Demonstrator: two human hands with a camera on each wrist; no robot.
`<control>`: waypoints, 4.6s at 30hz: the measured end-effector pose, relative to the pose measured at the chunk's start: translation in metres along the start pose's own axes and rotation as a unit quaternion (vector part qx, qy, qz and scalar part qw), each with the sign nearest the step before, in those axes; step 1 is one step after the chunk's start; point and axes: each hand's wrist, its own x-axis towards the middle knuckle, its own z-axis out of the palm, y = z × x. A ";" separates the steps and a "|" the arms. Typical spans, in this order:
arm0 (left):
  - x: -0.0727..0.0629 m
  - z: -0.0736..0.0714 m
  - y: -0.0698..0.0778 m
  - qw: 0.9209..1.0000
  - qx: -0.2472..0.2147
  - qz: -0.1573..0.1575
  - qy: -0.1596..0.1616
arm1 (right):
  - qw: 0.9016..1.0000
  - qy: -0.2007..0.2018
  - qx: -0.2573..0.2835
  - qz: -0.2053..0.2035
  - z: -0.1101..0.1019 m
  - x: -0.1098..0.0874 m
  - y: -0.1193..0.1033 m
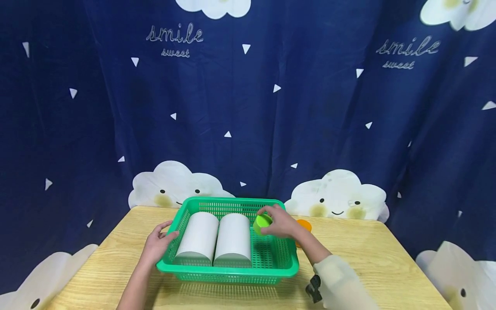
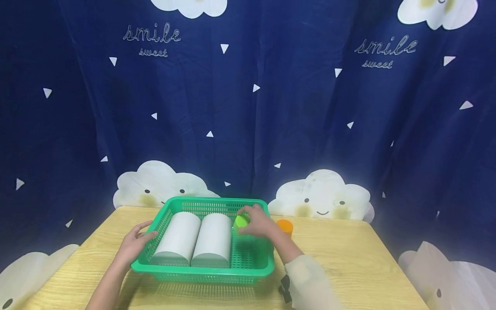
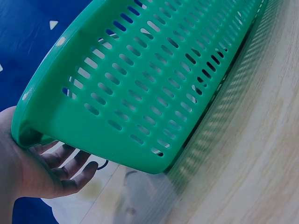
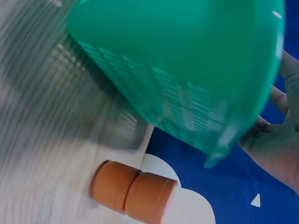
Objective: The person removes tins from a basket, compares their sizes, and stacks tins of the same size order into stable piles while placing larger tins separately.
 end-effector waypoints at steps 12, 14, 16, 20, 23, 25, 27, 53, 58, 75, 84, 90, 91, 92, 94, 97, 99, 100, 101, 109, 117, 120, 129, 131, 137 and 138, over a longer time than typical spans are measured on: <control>0.002 -0.001 -0.001 1.000 -0.003 0.002 0.000 | 1.000 0.017 0.001 0.002 -0.028 -0.009 0.006; 0.001 -0.001 -0.001 1.000 -0.003 0.001 0.000 | 1.000 0.019 -0.003 0.009 -0.032 -0.010 0.009; 0.001 0.000 0.000 1.000 -0.003 0.003 -0.001 | 1.000 0.023 -0.009 0.009 -0.037 -0.011 0.012; 0.001 0.000 0.000 1.000 -0.003 0.003 -0.001 | 0.999 0.027 -0.015 0.008 -0.044 -0.015 0.014; 0.001 0.000 -0.001 1.000 0.003 0.003 -0.003 | 0.999 0.031 -0.024 0.003 -0.049 -0.018 0.014; 0.000 -0.001 -0.001 1.000 0.006 0.004 -0.004 | 0.999 0.033 -0.031 0.002 -0.052 -0.020 0.015; -0.001 -0.001 -0.001 1.000 0.006 0.005 -0.006 | 0.999 0.035 -0.036 0.002 -0.054 -0.022 0.017; 0.000 0.000 -0.001 1.000 0.001 0.004 -0.011 | 0.997 0.053 -0.049 0.023 -0.077 -0.035 0.044; 0.001 -0.001 -0.001 1.000 0.001 0.001 -0.008 | 0.997 0.051 -0.049 0.024 -0.079 -0.035 0.047; 0.002 -0.001 -0.002 1.000 0.001 0.003 -0.008 | 0.996 0.051 -0.067 0.039 -0.080 -0.039 0.058; 0.003 -0.001 -0.002 1.000 0.001 -0.002 -0.008 | 0.995 0.044 -0.071 0.055 -0.074 -0.040 0.068; 0.002 0.000 -0.002 1.000 0.001 -0.003 -0.008 | 0.994 0.041 -0.073 0.064 -0.073 -0.039 0.069; 0.002 0.000 -0.002 1.000 0.001 -0.002 -0.008 | 0.994 0.042 -0.072 0.065 -0.072 -0.039 0.069; 0.002 0.000 -0.002 1.000 0.001 -0.001 -0.007 | 0.995 0.042 -0.070 0.065 -0.071 -0.040 0.070; 0.001 -0.001 -0.001 1.000 0.002 0.002 -0.005 | 0.995 0.041 -0.065 0.066 -0.070 -0.040 0.070; 0.000 -0.001 0.000 1.000 0.003 0.001 -0.003 | 0.995 0.042 -0.059 0.064 -0.066 -0.040 0.071; 0.000 0.000 -0.001 1.000 -0.001 0.001 -0.004 | 0.996 0.044 -0.056 0.062 -0.065 -0.040 0.072; 0.001 0.000 -0.001 1.000 -0.002 0.000 -0.005 | 0.996 0.046 -0.056 0.061 -0.064 -0.039 0.072; 0.001 0.000 -0.001 1.000 -0.003 0.000 -0.006 | 0.996 0.048 -0.056 0.058 -0.063 -0.039 0.073; 0.001 0.000 -0.003 1.000 -0.005 -0.001 -0.008 | 0.996 0.053 -0.048 0.062 -0.057 -0.037 0.079; 0.001 -0.001 -0.003 1.000 -0.006 -0.002 -0.009 | 0.994 0.062 -0.046 0.074 -0.055 -0.036 0.082; 0.001 0.000 -0.003 1.000 -0.008 -0.001 -0.008 | 0.994 0.065 -0.043 0.076 -0.054 -0.035 0.084; 0.001 0.001 -0.003 1.000 -0.011 0.002 -0.008 | 0.994 0.067 -0.042 0.071 -0.047 -0.034 0.089; 0.001 0.001 -0.002 1.000 -0.011 0.004 -0.008 | 0.994 0.070 -0.043 0.067 -0.047 -0.034 0.089; 0.000 0.000 0.000 1.000 -0.005 0.005 -0.007 | 0.995 0.068 -0.037 0.061 -0.047 -0.035 0.088; 0.000 0.000 0.000 1.000 -0.005 0.005 -0.007 | 0.995 0.068 -0.036 0.061 -0.047 -0.036 0.087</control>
